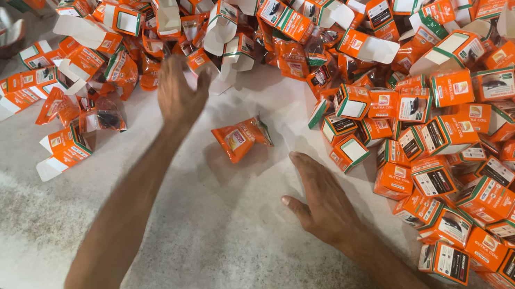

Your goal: The person picks up small orange cardboard boxes from a large pile on the table, opens a box, places a small sealed packet inside, closes the box, and tosses it onto a pile of packed boxes, repeating this cycle continuously.

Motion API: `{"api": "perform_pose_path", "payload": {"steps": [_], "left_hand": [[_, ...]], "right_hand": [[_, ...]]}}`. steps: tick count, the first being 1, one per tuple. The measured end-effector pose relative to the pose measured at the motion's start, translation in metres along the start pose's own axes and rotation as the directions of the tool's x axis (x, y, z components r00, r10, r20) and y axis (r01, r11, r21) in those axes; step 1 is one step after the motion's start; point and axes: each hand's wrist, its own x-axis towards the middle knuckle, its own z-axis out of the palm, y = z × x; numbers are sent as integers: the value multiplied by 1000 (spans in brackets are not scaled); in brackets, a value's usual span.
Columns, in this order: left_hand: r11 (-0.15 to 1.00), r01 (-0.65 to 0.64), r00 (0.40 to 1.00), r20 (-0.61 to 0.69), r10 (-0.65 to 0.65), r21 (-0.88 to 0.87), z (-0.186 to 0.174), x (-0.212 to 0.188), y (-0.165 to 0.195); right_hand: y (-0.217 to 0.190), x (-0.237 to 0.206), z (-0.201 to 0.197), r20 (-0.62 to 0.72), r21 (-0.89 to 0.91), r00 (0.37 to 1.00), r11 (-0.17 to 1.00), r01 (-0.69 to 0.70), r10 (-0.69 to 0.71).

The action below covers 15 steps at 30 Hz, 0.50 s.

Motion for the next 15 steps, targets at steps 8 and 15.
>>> {"api": "perform_pose_path", "payload": {"steps": [8, 15], "left_hand": [[925, -345, 939, -48, 342, -159, -13, 19, 40], [534, -740, 466, 262, 845, -408, -43, -68, 139]], "right_hand": [[-3, -1, -6, -124, 91, 992, 996, -1, 13], [8, -10, -4, -5, 478, 995, 874, -87, 102]]}}
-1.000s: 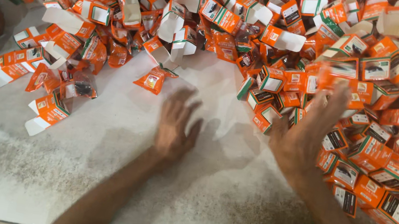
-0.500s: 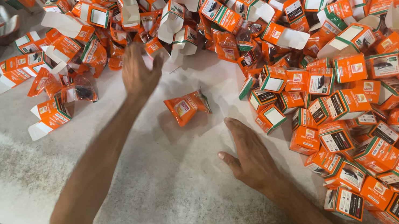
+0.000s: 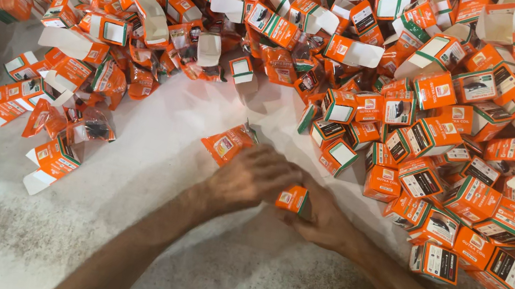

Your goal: The person picks up small orange cardboard boxes from a large pile on the table, opens a box, places a small sealed packet inside, closes the box, and tosses it onto a pile of packed boxes, repeating this cycle continuously.

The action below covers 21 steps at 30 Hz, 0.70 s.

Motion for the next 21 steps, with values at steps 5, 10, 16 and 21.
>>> {"api": "perform_pose_path", "payload": {"steps": [5, 10, 16, 21], "left_hand": [[799, 590, 807, -59, -587, 116, -4, -19, -20], [771, 631, 773, 13, -634, 88, -1, -42, -17], [577, 494, 664, -147, -734, -650, 1, -41, 8], [949, 204, 845, -446, -294, -240, 9, -31, 52]], "right_hand": [[8, -2, 1, -121, 22, 988, 996, -92, 94], [2, 1, 3, -215, 345, 969, 938, -44, 124], [-4, 2, 3, -181, 74, 981, 996, -56, 68], [-5, 2, 6, -276, -93, 939, 967, -237, 204]]}}
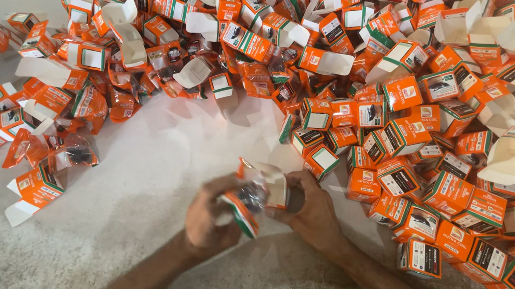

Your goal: The person picks up small orange cardboard boxes from a large pile on the table, opens a box, places a small sealed packet inside, closes the box, and tosses it onto a pile of packed boxes, repeating this cycle continuously.

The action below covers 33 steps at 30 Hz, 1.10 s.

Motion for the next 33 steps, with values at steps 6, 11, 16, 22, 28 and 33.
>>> {"api": "perform_pose_path", "payload": {"steps": [6, 11, 16, 22, 28, 33], "left_hand": [[988, -138, 966, 229, 118, 71, 15, 7, -5], [981, -79, 921, 390, 3, 179, 12, 10, -4], [982, 84, 937, 321, -136, 171, 22, 11, 4], [930, 287, 901, 265, -344, 230, 38, 9, 8], [862, 490, 835, 215, -506, 128, 55, 8, -3], [700, 707, 707, 104, -700, -98, 57, 1, 4]], "right_hand": [[-5, -4, -1, 18, -156, 976, 963, 218, -218], [-10, -3, -5, 34, -32, 968, 968, 250, -249], [-10, -2, -1, 48, -40, 991, 991, 130, -128], [-6, -3, 1, 57, -25, 993, 994, 107, -106], [-5, -2, 2, 52, 17, 997, 998, 63, -64], [-7, -2, 2, 28, -108, 982, 976, 188, -186]]}}
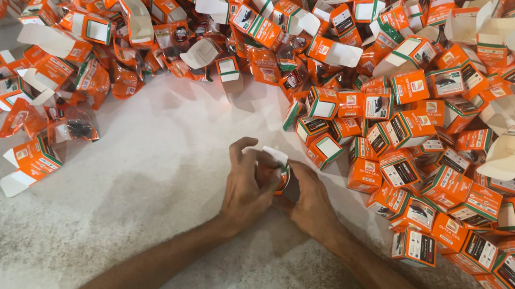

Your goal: The person picks up small orange cardboard boxes from a large pile on the table, opens a box, places a small sealed packet inside, closes the box, and tosses it onto a pile of packed boxes, repeating this cycle continuously.

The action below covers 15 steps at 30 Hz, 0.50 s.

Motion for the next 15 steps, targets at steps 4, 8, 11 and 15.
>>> {"api": "perform_pose_path", "payload": {"steps": [4, 8, 11, 15], "left_hand": [[943, 330, 935, 151, -322, -34, -3, 14, -2], [971, 237, 963, 119, -240, 41, -2, 26, -11], [979, 158, 977, 125, -174, 131, -1, 23, -17], [910, 302, 919, 341, -199, -282, -15, 20, -22]], "right_hand": [[-6, -2, -1, 50, 51, 994, 994, -96, 94], [-12, -5, 0, -6, 160, 992, 979, -124, 127], [-13, -6, 1, -16, 13, 1000, 1000, -18, 18], [-13, -4, -2, 17, -80, 990, 987, 142, -141]]}}
